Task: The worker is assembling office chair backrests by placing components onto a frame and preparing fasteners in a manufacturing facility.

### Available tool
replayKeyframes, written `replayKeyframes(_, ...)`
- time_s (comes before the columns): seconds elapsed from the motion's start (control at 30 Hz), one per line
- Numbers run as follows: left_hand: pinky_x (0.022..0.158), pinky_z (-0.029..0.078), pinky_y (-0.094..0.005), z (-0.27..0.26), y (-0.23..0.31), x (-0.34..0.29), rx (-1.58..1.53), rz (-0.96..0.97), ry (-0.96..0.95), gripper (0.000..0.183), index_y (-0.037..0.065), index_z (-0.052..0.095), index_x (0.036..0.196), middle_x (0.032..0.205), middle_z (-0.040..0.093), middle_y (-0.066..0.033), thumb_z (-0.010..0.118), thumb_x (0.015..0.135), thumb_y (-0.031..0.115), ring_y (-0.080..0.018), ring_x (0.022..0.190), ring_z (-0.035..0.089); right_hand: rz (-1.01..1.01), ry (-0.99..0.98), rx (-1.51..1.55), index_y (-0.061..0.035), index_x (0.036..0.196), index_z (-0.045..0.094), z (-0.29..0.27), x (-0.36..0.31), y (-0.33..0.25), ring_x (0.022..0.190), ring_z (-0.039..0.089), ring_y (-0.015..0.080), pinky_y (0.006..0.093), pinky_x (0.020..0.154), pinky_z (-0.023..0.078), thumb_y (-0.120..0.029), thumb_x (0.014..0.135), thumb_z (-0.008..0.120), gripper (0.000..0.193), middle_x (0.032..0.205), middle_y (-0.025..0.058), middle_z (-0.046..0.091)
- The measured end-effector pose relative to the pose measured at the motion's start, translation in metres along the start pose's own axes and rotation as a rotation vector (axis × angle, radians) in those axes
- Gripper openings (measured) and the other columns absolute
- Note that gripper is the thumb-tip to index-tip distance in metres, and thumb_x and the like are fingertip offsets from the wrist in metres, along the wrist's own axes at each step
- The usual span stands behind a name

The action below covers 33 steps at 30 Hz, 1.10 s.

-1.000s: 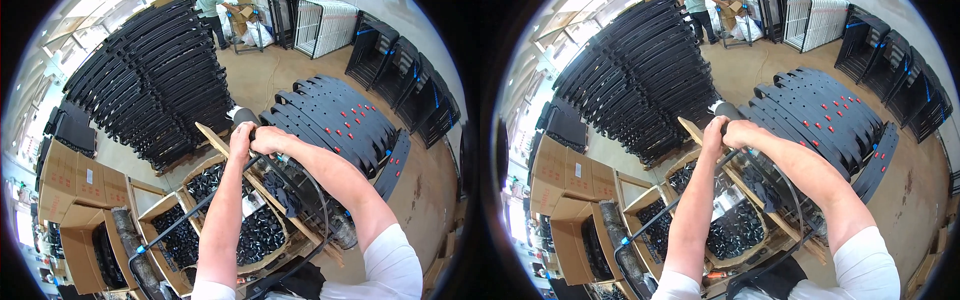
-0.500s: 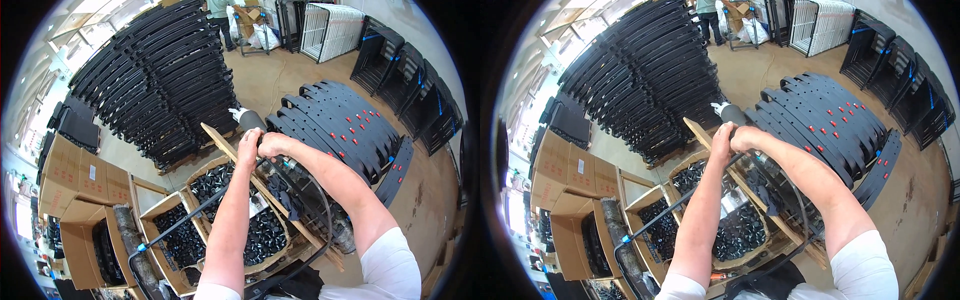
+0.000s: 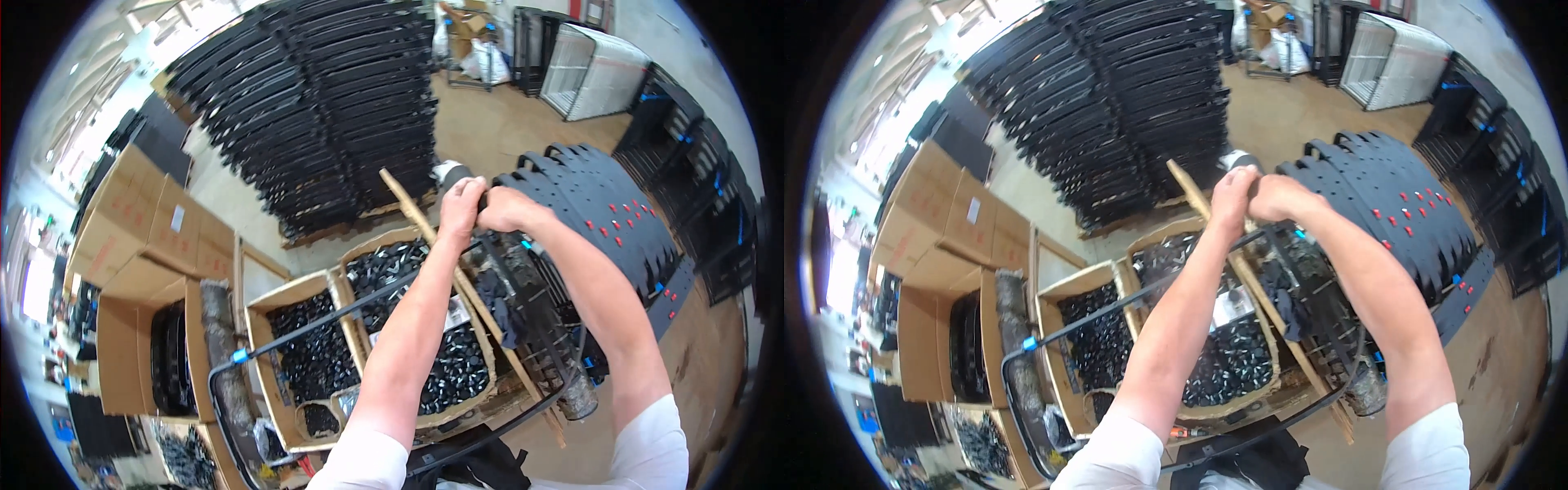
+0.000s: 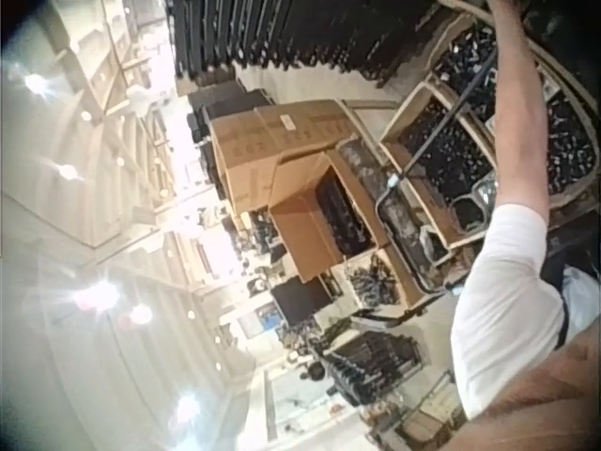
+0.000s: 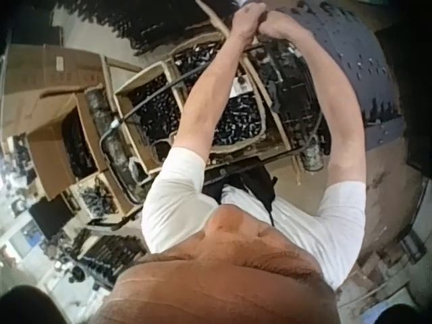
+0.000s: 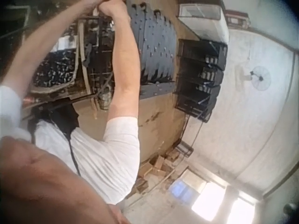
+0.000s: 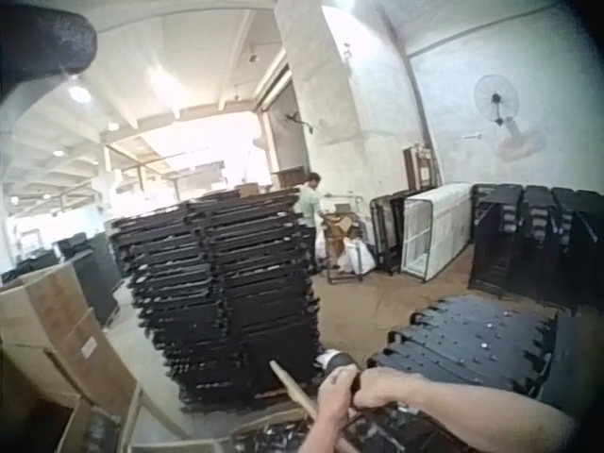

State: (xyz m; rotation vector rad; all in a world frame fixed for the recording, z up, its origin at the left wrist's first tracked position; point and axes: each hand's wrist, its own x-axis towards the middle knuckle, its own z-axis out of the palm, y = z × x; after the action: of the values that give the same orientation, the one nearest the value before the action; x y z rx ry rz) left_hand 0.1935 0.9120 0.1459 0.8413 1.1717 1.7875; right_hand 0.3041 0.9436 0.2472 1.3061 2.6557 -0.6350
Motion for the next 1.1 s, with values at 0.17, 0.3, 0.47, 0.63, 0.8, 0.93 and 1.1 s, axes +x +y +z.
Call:
replayKeyframes(0.17,0.078,0.047,-0.0296,-0.068,0.051,-0.063,-0.021,-0.032,0.066,0.023,0.003,0.071,0.093,0.087,0.064,0.0000,0.067,0.101,0.025,-0.0103,0.083,0.056,0.016,-0.229,-0.035,-0.0038,0.103,0.079,-0.004,-0.051,-0.100,0.095,0.078,0.0306,0.0438,0.087,0.059,-0.030,0.086,0.062,0.036,0.093,0.0175,0.079)
replayKeyframes(0.3,0.082,0.049,-0.0289,-0.169,0.076,-0.116,-0.031,-0.035,0.249,0.020,0.004,0.074,0.097,0.093,0.070,-0.0016,0.069,0.100,0.023,-0.0113,0.088,0.061,-0.225,-0.148,-0.033,-0.0033,0.085,0.079,0.069,-0.042,-0.172,0.079,0.078,0.0292,0.0421,0.080,0.060,-0.027,0.084,0.060,0.030,0.075,0.0141,0.077)
replayKeyframes(0.47,0.078,0.050,-0.0284,-0.247,0.114,-0.163,-0.064,-0.042,0.313,0.015,0.007,0.074,0.096,0.090,0.068,0.0019,0.069,0.100,0.021,-0.0089,0.084,0.059,-0.254,-0.242,0.006,-0.0004,0.078,0.077,0.100,-0.062,-0.258,0.080,0.078,0.0297,0.0425,0.081,0.060,-0.024,0.085,0.061,0.029,0.074,0.0153,0.076)
replayKeyframes(0.63,0.078,0.050,-0.0287,-0.284,0.123,-0.186,-0.053,-0.034,0.321,0.016,0.006,0.073,0.096,0.090,0.069,0.0017,0.069,0.100,0.022,-0.0091,0.084,0.060,-0.270,-0.234,-0.050,-0.0012,0.079,0.077,0.123,-0.070,-0.299,0.082,0.078,0.0309,0.0432,0.082,0.060,-0.024,0.086,0.059,0.030,0.073,0.0150,0.076)
replayKeyframes(0.8,0.079,0.050,-0.0287,-0.291,0.113,-0.189,-0.103,-0.033,0.289,0.018,0.006,0.074,0.096,0.091,0.070,0.0011,0.069,0.102,0.022,-0.0089,0.085,0.060,-0.214,-0.196,-0.080,-0.0024,0.088,0.077,0.132,-0.076,-0.306,0.087,0.078,0.0317,0.0454,0.084,0.059,-0.024,0.085,0.059,0.028,0.076,0.0159,0.076)
replayKeyframes(0.93,0.082,0.049,-0.0290,-0.295,0.110,-0.186,-0.097,-0.052,0.242,0.017,0.007,0.073,0.098,0.093,0.069,0.0013,0.069,0.102,0.024,-0.0094,0.088,0.060,-0.176,-0.204,-0.072,-0.0014,0.097,0.076,0.133,-0.074,-0.307,0.088,0.077,0.0340,0.0464,0.086,0.058,-0.025,0.087,0.059,0.031,0.079,0.0180,0.077)
replayKeyframes(1.1,0.085,0.049,-0.0296,-0.299,0.108,-0.185,-0.084,-0.081,0.201,0.016,0.008,0.072,0.101,0.096,0.069,0.0013,0.068,0.102,0.024,-0.0102,0.091,0.060,-0.143,-0.231,-0.026,-0.0001,0.097,0.076,0.138,-0.071,-0.305,0.087,0.077,0.0349,0.0467,0.085,0.058,-0.025,0.089,0.059,0.031,0.080,0.0194,0.076)
